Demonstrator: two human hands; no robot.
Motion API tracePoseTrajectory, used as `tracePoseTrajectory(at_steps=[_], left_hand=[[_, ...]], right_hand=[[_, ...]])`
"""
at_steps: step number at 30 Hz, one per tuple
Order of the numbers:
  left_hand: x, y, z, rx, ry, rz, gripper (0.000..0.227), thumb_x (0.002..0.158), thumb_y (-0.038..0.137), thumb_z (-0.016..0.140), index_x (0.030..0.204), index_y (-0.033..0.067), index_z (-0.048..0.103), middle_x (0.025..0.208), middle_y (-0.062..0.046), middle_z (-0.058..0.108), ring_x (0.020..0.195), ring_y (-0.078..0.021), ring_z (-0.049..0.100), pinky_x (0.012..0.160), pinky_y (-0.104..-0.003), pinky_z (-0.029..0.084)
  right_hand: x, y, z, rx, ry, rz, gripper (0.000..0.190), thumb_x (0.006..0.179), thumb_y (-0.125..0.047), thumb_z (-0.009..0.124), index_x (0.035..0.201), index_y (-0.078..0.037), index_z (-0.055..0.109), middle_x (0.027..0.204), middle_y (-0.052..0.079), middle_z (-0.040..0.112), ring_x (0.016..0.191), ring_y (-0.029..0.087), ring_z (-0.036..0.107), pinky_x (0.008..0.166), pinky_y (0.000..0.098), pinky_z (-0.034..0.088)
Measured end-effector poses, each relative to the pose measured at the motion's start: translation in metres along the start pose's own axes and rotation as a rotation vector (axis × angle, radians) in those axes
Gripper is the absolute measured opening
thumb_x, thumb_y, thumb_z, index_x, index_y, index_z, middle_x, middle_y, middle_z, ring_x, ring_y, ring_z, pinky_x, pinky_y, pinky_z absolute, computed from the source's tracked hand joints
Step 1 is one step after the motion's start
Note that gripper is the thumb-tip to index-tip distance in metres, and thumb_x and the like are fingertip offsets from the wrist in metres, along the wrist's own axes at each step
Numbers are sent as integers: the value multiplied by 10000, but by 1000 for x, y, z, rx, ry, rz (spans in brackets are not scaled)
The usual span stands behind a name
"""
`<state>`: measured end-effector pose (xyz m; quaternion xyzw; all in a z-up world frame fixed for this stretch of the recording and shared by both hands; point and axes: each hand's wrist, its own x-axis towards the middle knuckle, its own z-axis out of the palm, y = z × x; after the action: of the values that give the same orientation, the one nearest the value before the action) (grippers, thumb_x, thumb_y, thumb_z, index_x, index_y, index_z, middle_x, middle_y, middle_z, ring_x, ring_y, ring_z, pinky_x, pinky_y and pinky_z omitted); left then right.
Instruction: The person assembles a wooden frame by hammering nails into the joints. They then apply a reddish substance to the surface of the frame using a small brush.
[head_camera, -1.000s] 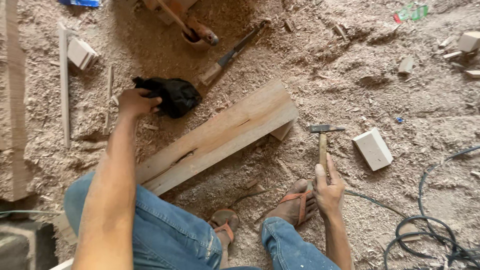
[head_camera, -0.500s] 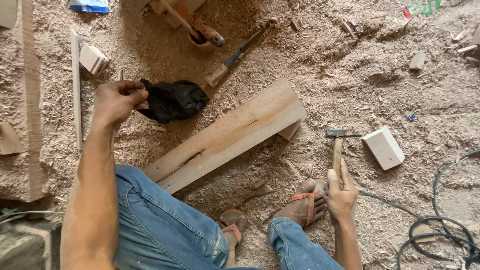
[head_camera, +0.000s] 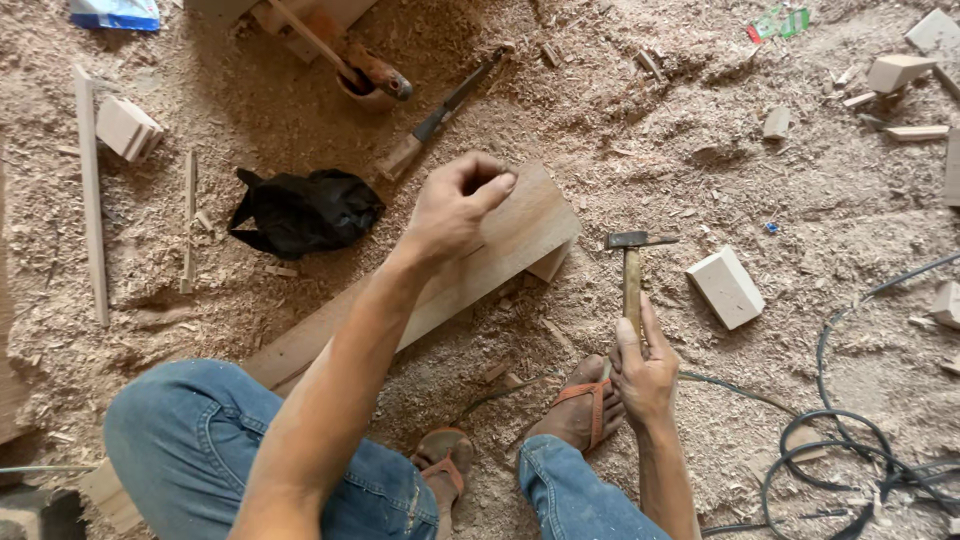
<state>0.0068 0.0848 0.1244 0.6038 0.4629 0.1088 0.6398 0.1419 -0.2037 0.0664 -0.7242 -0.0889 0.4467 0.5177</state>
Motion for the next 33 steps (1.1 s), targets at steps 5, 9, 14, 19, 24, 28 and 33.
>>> tracePoseTrajectory(at_steps=[5, 9, 14, 19, 24, 28, 33], left_hand=[[36, -23, 27, 188, 104, 248, 105, 993, 183, 621, 999, 85, 657, 929, -36, 705, 807, -135, 657, 704, -295, 587], [50, -55, 37, 283, 194, 525, 116, 1003, 144, 666, 927, 60, 695, 930, -97, 690, 814, -177, 638, 709, -307, 599], [60, -75, 40, 365, 271, 668, 98, 1002, 133, 679, 953, 55, 714, 942, -91, 721, 816, -179, 677, 726, -308, 611], [55, -78, 45, 381, 352, 745, 47, 985, 71, 689, 997, 59, 733, 991, -73, 746, 855, -161, 717, 747, -268, 644], [50, -77, 45, 438, 387, 812, 99, 952, 28, 682, 1000, 81, 750, 1033, -49, 745, 889, -155, 723, 778, -257, 652], [53, -76, 42, 419, 367, 695, 68, 963, 30, 700, 972, 75, 749, 1017, -35, 754, 825, -141, 719, 722, -248, 642], [61, -82, 40, 353, 345, 687, 76, 931, 23, 705, 969, 72, 750, 1043, -47, 748, 825, -142, 718, 684, -240, 650]], right_hand=[[-2, 1, 0, 42, -16, -58, 588, 1004, -178, 571, 1567, -74, 436, 640, -44, 493, 457, 35, 432, 359, 209, 357], [-2, 1, -2, -1, 12, -75, 581, 1012, -181, 570, 1567, -79, 434, 669, -46, 520, 477, 38, 453, 375, 212, 385], [7, -26, -3, -275, 28, -138, 560, 1044, -194, 531, 1591, -129, 431, 698, -38, 535, 504, 42, 474, 394, 231, 432], [9, -73, -2, -506, 68, -767, 518, 1115, -190, 580, 1601, -150, 405, 836, -13, 665, 566, 55, 537, 467, 250, 448], [30, -112, 16, -784, 9, -1055, 516, 1184, -265, 609, 1638, -253, 365, 762, -49, 585, 546, 44, 455, 425, 213, 419], [36, -128, 28, -1378, 56, -909, 529, 1054, -386, 647, 1552, -306, 485, 534, -77, 456, 380, 73, 300, 305, 258, 275], [30, -133, 24, -1203, 88, -1136, 485, 1119, -404, 618, 1568, -316, 457, 585, -94, 431, 436, 54, 273, 361, 259, 245]])
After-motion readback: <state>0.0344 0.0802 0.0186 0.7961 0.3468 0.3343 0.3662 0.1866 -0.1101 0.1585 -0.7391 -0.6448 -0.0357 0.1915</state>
